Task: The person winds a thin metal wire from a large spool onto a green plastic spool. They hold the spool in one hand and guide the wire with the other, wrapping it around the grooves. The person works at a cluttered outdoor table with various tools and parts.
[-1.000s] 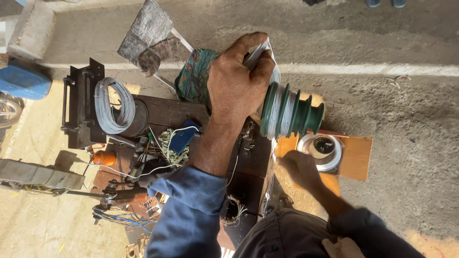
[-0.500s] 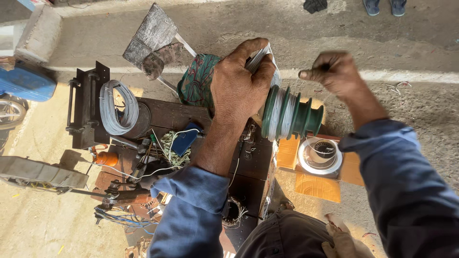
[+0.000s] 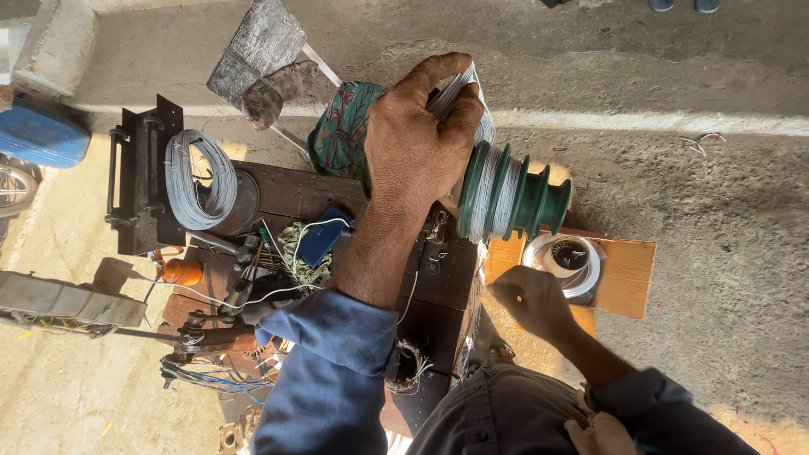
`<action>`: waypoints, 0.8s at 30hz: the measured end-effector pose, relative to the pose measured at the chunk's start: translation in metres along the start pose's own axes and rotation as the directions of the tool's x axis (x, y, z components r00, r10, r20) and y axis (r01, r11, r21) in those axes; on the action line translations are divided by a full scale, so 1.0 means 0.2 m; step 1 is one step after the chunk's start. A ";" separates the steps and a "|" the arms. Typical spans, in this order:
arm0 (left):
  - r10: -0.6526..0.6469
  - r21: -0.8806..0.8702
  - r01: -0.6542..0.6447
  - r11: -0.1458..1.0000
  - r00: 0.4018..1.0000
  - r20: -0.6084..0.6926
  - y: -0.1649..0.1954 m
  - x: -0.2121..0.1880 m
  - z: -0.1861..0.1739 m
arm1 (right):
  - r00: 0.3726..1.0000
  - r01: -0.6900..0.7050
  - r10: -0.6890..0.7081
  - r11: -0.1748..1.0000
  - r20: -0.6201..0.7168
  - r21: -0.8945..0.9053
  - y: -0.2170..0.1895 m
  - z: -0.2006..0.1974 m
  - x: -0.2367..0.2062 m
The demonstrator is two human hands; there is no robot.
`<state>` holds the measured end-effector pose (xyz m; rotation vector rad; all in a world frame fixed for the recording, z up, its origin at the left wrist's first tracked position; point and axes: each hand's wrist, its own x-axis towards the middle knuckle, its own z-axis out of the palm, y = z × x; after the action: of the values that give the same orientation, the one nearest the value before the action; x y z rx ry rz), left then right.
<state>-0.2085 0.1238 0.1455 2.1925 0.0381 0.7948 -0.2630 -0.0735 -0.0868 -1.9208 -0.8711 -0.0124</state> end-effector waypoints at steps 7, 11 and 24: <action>-0.020 0.003 0.020 1.000 1.000 0.016 0.00 0.00 -0.01 | 0.918 0.379 -0.367 0.697 0.151 -0.609 -0.35 -0.40 0.16; 0.007 -0.003 -0.007 1.000 1.000 0.004 -0.01 0.00 0.00 | 0.820 0.429 -0.572 0.603 0.011 -0.672 -0.27 -0.78 0.44; 0.010 -0.017 -0.010 1.000 1.000 0.009 -0.02 0.00 0.00 | 0.664 -0.746 0.739 0.648 0.110 0.151 0.44 -0.07 0.26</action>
<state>-0.2081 0.1255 0.1423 2.1815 0.0156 0.7884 -0.1693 -0.0777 -0.1307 -1.9705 -0.0282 0.5894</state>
